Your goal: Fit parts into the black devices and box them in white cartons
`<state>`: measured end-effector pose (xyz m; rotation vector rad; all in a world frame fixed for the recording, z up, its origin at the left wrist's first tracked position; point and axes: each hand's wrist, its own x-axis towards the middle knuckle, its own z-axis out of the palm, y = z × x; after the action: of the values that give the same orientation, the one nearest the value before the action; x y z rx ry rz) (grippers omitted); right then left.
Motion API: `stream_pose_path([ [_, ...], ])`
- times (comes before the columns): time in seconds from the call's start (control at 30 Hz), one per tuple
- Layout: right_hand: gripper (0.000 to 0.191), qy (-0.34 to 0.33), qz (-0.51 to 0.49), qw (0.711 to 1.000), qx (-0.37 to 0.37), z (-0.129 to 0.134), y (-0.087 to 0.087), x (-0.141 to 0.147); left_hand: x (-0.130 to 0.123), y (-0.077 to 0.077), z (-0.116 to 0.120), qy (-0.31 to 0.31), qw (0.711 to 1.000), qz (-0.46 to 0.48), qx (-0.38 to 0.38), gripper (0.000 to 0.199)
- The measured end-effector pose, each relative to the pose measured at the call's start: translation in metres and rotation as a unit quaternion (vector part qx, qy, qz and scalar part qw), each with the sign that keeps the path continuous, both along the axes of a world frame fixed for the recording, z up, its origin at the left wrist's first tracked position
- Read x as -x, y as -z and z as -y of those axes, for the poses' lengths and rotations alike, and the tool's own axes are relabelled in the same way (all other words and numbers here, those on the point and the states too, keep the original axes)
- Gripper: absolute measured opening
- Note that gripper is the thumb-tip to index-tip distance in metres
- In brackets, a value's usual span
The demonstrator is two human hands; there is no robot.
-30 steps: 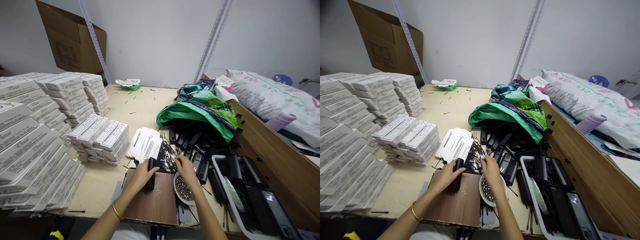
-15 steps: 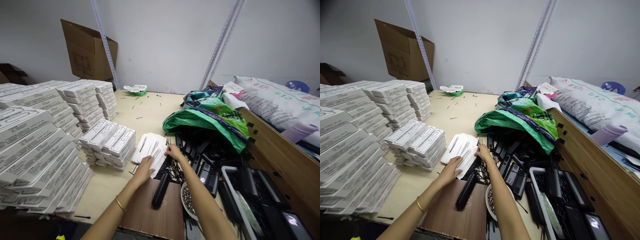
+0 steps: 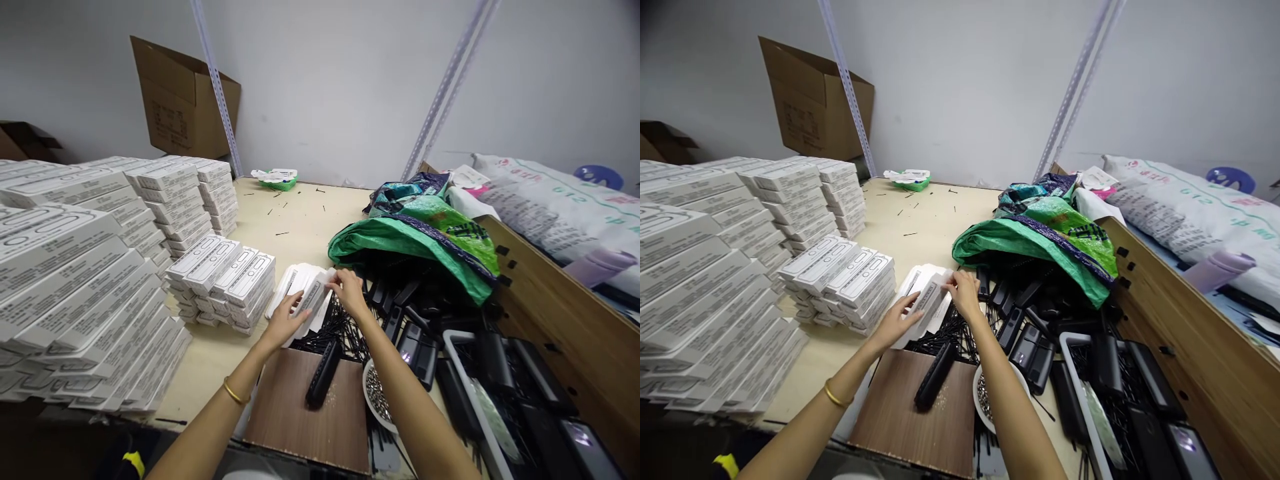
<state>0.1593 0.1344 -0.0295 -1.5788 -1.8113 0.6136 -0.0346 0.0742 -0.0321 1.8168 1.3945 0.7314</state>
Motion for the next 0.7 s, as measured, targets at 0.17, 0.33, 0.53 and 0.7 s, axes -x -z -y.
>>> stream_pose_path([
  [0.17, 0.016, -0.155, -0.124, 0.979, -0.039, 0.024, -0.029, 0.010, 0.001, -0.027, 0.028, 0.085, 0.856, 0.392, 0.326, 0.056],
  [0.33, 0.029, -0.189, -0.334, 0.923, -0.007, 0.056, -0.016, 0.013, -0.006, -0.029, 0.059, 0.005, 0.813, 0.459, 0.359, 0.058],
  [0.53, 0.026, -0.005, -0.438, 0.899, 0.030, 0.108, 0.000, 0.042, -0.013, -0.029, 0.070, -0.011, 0.905, 0.356, 0.233, 0.078],
  [0.7, 0.029, 0.031, -0.453, 0.891, 0.021, 0.132, 0.003, 0.051, -0.021, -0.020, 0.078, 0.018, 0.936, 0.272, 0.220, 0.060],
])
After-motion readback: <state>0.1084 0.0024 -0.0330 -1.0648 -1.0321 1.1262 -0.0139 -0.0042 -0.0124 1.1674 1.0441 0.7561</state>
